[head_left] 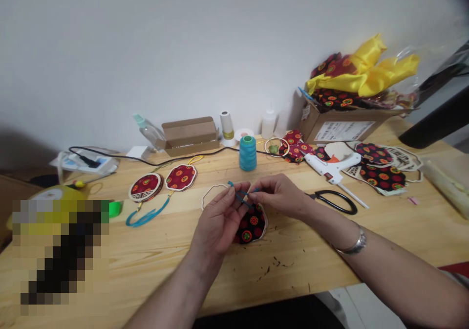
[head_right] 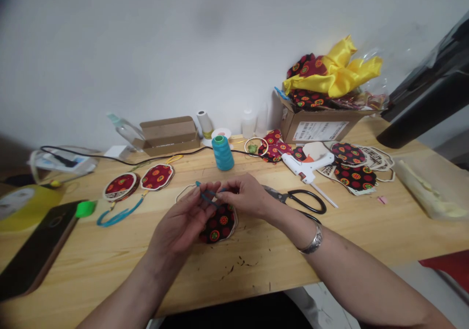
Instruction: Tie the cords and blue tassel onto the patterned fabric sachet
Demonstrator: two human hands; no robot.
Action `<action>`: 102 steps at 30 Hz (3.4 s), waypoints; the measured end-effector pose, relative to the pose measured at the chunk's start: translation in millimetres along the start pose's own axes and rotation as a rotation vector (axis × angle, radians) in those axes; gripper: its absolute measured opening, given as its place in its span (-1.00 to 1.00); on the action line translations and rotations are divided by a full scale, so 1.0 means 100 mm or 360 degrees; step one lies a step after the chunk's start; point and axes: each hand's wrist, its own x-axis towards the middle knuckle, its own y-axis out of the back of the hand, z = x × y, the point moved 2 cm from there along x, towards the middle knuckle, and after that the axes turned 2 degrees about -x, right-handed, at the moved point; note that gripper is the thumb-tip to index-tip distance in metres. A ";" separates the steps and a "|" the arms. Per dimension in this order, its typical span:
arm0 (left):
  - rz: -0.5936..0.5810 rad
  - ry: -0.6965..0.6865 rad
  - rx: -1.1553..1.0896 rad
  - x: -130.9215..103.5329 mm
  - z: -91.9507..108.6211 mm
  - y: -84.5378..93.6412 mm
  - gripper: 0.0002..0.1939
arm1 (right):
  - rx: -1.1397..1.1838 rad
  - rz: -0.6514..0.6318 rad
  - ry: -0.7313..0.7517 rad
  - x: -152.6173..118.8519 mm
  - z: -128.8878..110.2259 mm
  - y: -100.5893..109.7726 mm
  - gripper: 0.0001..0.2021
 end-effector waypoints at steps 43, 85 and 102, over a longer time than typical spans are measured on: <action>0.0083 0.0064 -0.0177 0.00 -0.01 -0.02 -0.74 | -0.0462 -0.0012 -0.0138 -0.01 -0.06 0.18 -0.78; -0.0130 0.0498 0.0245 -0.10 -0.10 -0.05 -0.87 | -0.0843 0.0073 0.0884 -0.08 -0.14 0.10 -0.84; -0.0229 0.0400 0.0251 -0.08 -0.11 -0.01 -0.89 | -0.0758 0.0186 0.0523 -0.07 -0.13 0.10 -0.83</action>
